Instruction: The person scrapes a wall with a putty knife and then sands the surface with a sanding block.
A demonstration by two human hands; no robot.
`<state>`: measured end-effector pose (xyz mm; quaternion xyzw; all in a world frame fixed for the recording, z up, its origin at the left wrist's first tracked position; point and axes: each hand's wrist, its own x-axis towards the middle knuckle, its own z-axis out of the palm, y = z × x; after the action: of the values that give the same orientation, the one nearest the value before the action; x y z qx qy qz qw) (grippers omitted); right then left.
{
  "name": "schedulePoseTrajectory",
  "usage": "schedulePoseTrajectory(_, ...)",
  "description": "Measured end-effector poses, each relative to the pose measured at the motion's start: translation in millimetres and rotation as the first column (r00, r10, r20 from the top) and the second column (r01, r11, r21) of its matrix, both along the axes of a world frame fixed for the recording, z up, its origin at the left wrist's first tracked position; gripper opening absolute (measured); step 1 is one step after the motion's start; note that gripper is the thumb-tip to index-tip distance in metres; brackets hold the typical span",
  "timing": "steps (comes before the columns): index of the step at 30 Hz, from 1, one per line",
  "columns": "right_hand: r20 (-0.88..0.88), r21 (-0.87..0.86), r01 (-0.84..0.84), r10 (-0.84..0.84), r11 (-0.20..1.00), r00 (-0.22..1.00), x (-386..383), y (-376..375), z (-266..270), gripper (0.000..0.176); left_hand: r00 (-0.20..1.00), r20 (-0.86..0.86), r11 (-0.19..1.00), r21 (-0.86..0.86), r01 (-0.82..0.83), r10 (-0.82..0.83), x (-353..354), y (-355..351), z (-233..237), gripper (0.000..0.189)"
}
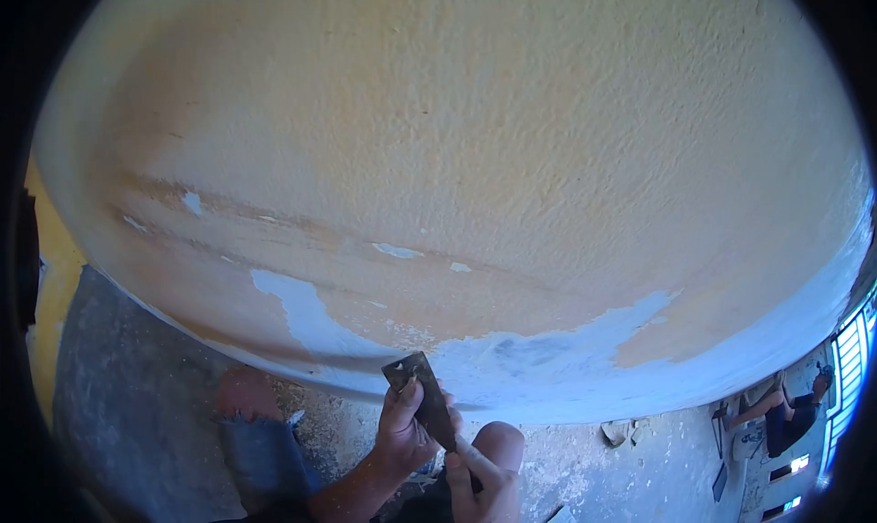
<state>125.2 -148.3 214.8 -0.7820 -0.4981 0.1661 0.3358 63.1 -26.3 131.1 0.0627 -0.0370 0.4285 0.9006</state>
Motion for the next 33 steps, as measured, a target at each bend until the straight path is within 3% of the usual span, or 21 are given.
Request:
schedulePoseTrajectory(3,-0.469,0.087,0.082,-0.032,0.993,0.883,-0.7,-2.5,-0.1,0.034,0.997,-0.083,1.0,-0.019,0.002,-0.004,4.5,-5.6,4.5,0.019)
schedulePoseTrajectory(4,-0.463,0.091,0.073,-0.023,0.993,0.886,1.3,2.0,-7.6,0.034,0.994,-0.112,1.0,-0.03,0.003,-0.006,7.4,-5.8,5.0,0.019)
schedulePoseTrajectory(6,0.006,0.072,-0.028,0.027,0.997,1.0,5.7,5.2,-18.3,0.034,0.999,0.027,1.0,-0.013,-0.024,0.025,5.7,3.6,-1.2,0.025)
schedulePoseTrajectory(7,0.046,0.17,-0.079,0.072,0.982,0.996,-7.5,12.9,1.8,0.034,0.998,0.065,1.0,-0.018,0.003,-0.001,0.9,4.6,-0.1,0.025)
schedulePoseTrajectory(8,0.04,0.167,-0.074,0.068,0.983,0.997,-8.4,6.5,5.9,0.034,0.995,0.098,0.999,-0.017,0.027,-0.025,-3.5,4.3,3.0,0.026)
schedulePoseTrajectory(10,-0.356,-0.039,0.044,-0.055,0.998,0.933,-5.5,-2.1,8.2,0.033,0.998,-0.063,0.999,-0.046,-0.002,-0.001,-2.2,-4.1,7.6,0.024)
schedulePoseTrajectory(11,-0.462,0.02,0.04,-0.027,0.999,0.886,-0.7,0.5,9.2,0.033,0.997,-0.078,0.994,-0.101,-0.029,0.022,6.1,-7.4,1.8,0.023)
schedulePoseTrajectory(12,-0.456,0.018,0.032,-0.02,0.999,0.89,-0.9,6.0,5.0,0.033,0.997,-0.071,0.994,-0.103,-0.037,0.03,5.1,-2.3,2.3,0.023)
schedulePoseTrajectory(14,0.015,0.103,-0.028,0.026,0.994,1.0,-1.7,10.3,-6.0,0.035,0.998,0.021,0.997,-0.046,-0.056,0.057,4.2,3.9,2.4,0.023)
schedulePoseTrajectory(16,-0.1,0.001,-0.02,0.02,1.0,0.995,-8.3,4.9,11.2,0.035,0.999,0.046,1.0,-0.002,-0.008,0.008,-3.3,2.2,3.7,0.022)
schedulePoseTrajectory(18,-0.47,-0.077,0.049,-0.08,0.996,0.879,-5.7,-1.0,14.8,0.035,0.988,-0.155,1.0,-0.019,0.004,-0.007,-4.7,-4.8,8.0,0.025)
schedulePoseTrajectory(20,-0.541,-0.01,0.045,-0.043,0.999,0.84,-1.5,6.3,6.2,0.035,0.983,-0.179,0.992,-0.111,-0.052,0.031,2.6,-1.3,9.4,0.024)
schedulePoseTrajectory(21,-0.246,0.068,-0.022,0.038,0.997,0.969,-3.2,12.1,2.2,0.035,0.995,-0.091,0.998,-0.034,-0.049,0.046,-0.2,5.1,8.2,0.023)
schedulePoseTrajectory(22,0.071,0.117,-0.106,0.098,0.987,0.993,-7.9,18.2,4.0,0.035,0.999,-0.009,0.998,0.041,-0.048,0.049,-4.7,9.3,6.8,0.021)
schedulePoseTrajectory(24,-0.016,0.031,-0.096,0.096,0.995,0.995,-15.9,12.3,17.1,0.034,1.0,-0.029,0.999,0.047,-0.002,0.003,-12.5,6.2,10.5,0.023)
schedulePoseTrajectory(26,-0.537,-0.012,0.063,-0.06,0.998,0.841,-13.5,6.9,15.4,0.03,0.986,-0.155,0.996,-0.06,-0.067,0.057,-6.2,-1.0,14.5,0.021)
schedulePoseTrajectory(28,-0.558,-0.047,0.045,-0.064,0.998,0.827,-7.1,14.1,8.9,0.03,0.978,-0.192,0.989,-0.104,-0.106,0.085,-2.4,4.1,10.4,0.021)
schedulePoseTrajectory(29,-0.184,0.017,-0.029,0.032,0.999,0.982,-6.6,16.2,2.5,0.031,0.995,-0.071,0.997,-0.015,-0.076,0.075,-5.7,11.3,4.8,0.021)
schedulePoseTrajectory(30,0.217,0.045,-0.125,0.113,0.991,0.97,-10.6,20.9,2.5,0.032,0.998,0.044,0.995,0.078,-0.055,0.051,-10.7,17.2,3.2,0.021)
schedulePoseTrajectory(32,0.071,0.07,-0.124,0.119,0.99,0.99,-23.3,18.6,21.4,0.032,0.999,0.035,0.997,0.077,-0.03,0.028,-19.2,13.2,13.7,0.021)
schedulePoseTrajectory(33,-0.242,0.002,-0.009,0.009,1.0,0.97,-21.7,15.5,22.7,0.032,0.998,-0.036,0.999,-0.003,-0.053,0.053,-15.8,7.6,18.6,0.02)
